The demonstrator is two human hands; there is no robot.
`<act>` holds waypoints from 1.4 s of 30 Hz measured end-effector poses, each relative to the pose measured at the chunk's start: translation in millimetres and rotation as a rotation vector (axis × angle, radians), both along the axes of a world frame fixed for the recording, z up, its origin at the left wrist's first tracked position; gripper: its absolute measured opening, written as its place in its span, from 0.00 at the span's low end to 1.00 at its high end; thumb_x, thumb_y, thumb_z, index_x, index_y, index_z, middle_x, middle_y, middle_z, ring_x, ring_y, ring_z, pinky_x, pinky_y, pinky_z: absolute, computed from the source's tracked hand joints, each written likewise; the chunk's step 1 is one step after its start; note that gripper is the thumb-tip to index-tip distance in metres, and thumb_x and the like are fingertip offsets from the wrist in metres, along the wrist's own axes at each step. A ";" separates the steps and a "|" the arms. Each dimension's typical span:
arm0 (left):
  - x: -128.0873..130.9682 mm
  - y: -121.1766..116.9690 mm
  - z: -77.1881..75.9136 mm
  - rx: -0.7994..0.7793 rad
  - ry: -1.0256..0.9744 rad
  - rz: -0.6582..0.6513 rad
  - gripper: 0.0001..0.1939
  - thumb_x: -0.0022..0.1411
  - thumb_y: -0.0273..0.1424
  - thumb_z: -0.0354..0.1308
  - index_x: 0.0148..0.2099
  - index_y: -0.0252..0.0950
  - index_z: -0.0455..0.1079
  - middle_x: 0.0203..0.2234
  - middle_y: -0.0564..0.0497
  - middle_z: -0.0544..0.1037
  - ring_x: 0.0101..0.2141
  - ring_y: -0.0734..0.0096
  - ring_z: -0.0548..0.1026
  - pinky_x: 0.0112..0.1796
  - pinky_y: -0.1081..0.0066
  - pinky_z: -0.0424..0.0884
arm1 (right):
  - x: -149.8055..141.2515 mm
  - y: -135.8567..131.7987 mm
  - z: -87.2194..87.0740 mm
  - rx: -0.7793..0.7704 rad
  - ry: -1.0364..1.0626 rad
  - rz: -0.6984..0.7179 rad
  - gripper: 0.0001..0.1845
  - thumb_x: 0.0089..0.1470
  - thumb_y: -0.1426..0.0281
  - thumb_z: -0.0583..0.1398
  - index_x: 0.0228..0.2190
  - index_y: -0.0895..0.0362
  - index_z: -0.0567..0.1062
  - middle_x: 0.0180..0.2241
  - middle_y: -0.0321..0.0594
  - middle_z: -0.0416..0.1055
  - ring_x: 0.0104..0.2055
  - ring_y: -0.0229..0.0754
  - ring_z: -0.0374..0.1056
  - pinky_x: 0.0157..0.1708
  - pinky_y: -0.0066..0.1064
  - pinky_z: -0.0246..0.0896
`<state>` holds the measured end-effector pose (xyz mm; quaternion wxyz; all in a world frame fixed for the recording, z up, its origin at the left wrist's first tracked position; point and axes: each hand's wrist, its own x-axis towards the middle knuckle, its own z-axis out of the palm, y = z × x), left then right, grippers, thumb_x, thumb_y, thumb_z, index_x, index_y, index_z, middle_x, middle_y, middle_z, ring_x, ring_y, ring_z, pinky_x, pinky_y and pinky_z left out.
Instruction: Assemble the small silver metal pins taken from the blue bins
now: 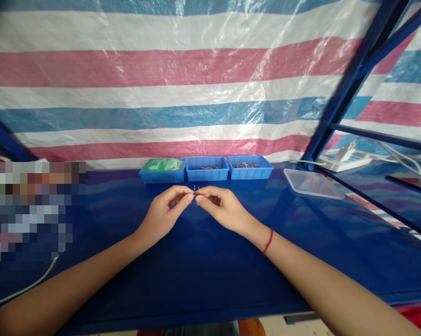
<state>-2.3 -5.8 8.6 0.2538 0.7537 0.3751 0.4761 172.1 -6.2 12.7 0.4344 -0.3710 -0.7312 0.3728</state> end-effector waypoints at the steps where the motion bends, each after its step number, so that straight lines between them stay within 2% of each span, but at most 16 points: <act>1: -0.3 -0.3 0.2 0.008 -0.004 0.006 0.08 0.61 0.33 0.53 0.39 0.36 0.70 0.32 0.51 0.76 0.34 0.72 0.74 0.36 0.73 0.68 | -0.3 -0.1 -0.2 -0.019 0.013 -0.004 0.13 0.52 0.62 0.58 0.34 0.60 0.73 0.31 0.41 0.73 0.29 0.36 0.66 0.30 0.29 0.61; 4: -1.1 0.2 0.2 0.020 -0.020 0.027 0.08 0.60 0.33 0.54 0.39 0.37 0.70 0.33 0.51 0.76 0.33 0.73 0.74 0.36 0.74 0.68 | -0.3 0.6 -1.0 -0.036 0.030 -0.011 0.12 0.51 0.63 0.59 0.31 0.60 0.72 0.29 0.40 0.71 0.28 0.36 0.65 0.28 0.28 0.60; 7: -2.4 3.0 -0.5 -0.008 -0.043 0.033 0.08 0.60 0.33 0.53 0.40 0.36 0.69 0.33 0.51 0.76 0.34 0.73 0.74 0.36 0.73 0.69 | 0.4 0.7 -0.6 0.025 0.038 -0.076 0.11 0.50 0.63 0.59 0.29 0.59 0.71 0.26 0.38 0.70 0.27 0.36 0.64 0.27 0.28 0.60; 12: -3.6 6.1 -3.0 -0.088 -0.019 -0.009 0.08 0.60 0.34 0.53 0.38 0.36 0.69 0.36 0.50 0.75 0.36 0.72 0.73 0.37 0.73 0.69 | 1.6 -7.2 7.8 0.301 -0.048 -0.210 0.08 0.53 0.66 0.58 0.31 0.59 0.72 0.25 0.37 0.69 0.25 0.34 0.63 0.26 0.27 0.58; 15: -2.8 5.3 -3.7 -0.130 -0.001 -0.059 0.08 0.61 0.34 0.52 0.37 0.36 0.68 0.36 0.49 0.75 0.37 0.71 0.73 0.37 0.72 0.68 | 1.8 -14.0 14.2 0.476 -0.176 -0.220 0.08 0.53 0.68 0.57 0.26 0.59 0.71 0.24 0.37 0.68 0.24 0.34 0.61 0.26 0.26 0.57; 17: -1.8 5.0 -4.1 -0.148 -0.003 -0.076 0.09 0.61 0.35 0.51 0.37 0.36 0.68 0.35 0.49 0.75 0.37 0.71 0.73 0.38 0.72 0.68 | 2.6 -14.9 16.4 0.490 -0.245 -0.195 0.12 0.54 0.68 0.56 0.22 0.58 0.70 0.22 0.36 0.68 0.24 0.33 0.60 0.25 0.25 0.56; 20: 0.5 5.4 -5.2 -0.159 -0.025 -0.059 0.10 0.61 0.36 0.52 0.42 0.37 0.67 0.36 0.49 0.74 0.36 0.71 0.73 0.37 0.72 0.68 | 10.0 -5.1 15.7 0.389 -0.244 -0.229 0.15 0.56 0.65 0.54 0.22 0.58 0.70 0.21 0.36 0.68 0.23 0.34 0.61 0.25 0.25 0.56; 23: 3.3 5.8 -6.4 -0.137 -0.009 -0.024 0.15 0.61 0.36 0.52 0.50 0.38 0.63 0.36 0.50 0.74 0.35 0.72 0.73 0.35 0.72 0.68 | 30.1 19.0 11.9 0.312 -0.136 -0.468 0.16 0.55 0.61 0.54 0.25 0.59 0.72 0.23 0.38 0.70 0.24 0.36 0.63 0.26 0.27 0.57; 26: 6.3 4.9 -6.8 -0.090 0.084 -0.027 0.14 0.61 0.35 0.51 0.49 0.38 0.64 0.36 0.50 0.75 0.36 0.71 0.73 0.35 0.72 0.68 | 58.2 47.8 6.8 0.257 -0.107 -0.762 0.19 0.54 0.58 0.53 0.26 0.59 0.74 0.23 0.41 0.72 0.24 0.39 0.65 0.27 0.29 0.57; 28: 7.8 4.1 -6.9 -0.050 0.166 -0.052 0.12 0.61 0.33 0.51 0.46 0.38 0.66 0.36 0.50 0.75 0.37 0.70 0.73 0.35 0.72 0.68 | 74.4 62.8 2.9 0.218 -0.195 -0.883 0.20 0.53 0.58 0.53 0.27 0.61 0.75 0.25 0.44 0.73 0.27 0.42 0.67 0.29 0.31 0.58; 30: 8.5 3.4 -7.1 -0.002 0.235 -0.072 0.11 0.61 0.32 0.50 0.45 0.38 0.68 0.36 0.50 0.75 0.37 0.70 0.73 0.37 0.70 0.68 | 84.8 71.1 -0.8 0.180 -0.295 -0.941 0.20 0.52 0.58 0.54 0.30 0.62 0.77 0.27 0.47 0.74 0.30 0.45 0.68 0.32 0.33 0.59; 35: 8.4 2.8 -8.8 0.085 0.363 -0.076 0.10 0.61 0.29 0.50 0.44 0.38 0.69 0.38 0.49 0.75 0.41 0.67 0.72 0.45 0.66 0.66 | 85.5 69.6 -3.8 0.209 -0.329 -0.951 0.18 0.51 0.62 0.54 0.35 0.62 0.77 0.30 0.47 0.75 0.30 0.45 0.68 0.33 0.33 0.59; 42: 27.2 16.2 -6.6 0.103 0.573 -0.033 0.13 0.61 0.33 0.51 0.45 0.37 0.72 0.39 0.46 0.74 0.42 0.63 0.71 0.45 0.63 0.66 | 66.5 58.8 -4.2 0.229 -0.375 -0.737 0.16 0.51 0.67 0.54 0.37 0.61 0.75 0.27 0.42 0.73 0.26 0.39 0.66 0.30 0.30 0.58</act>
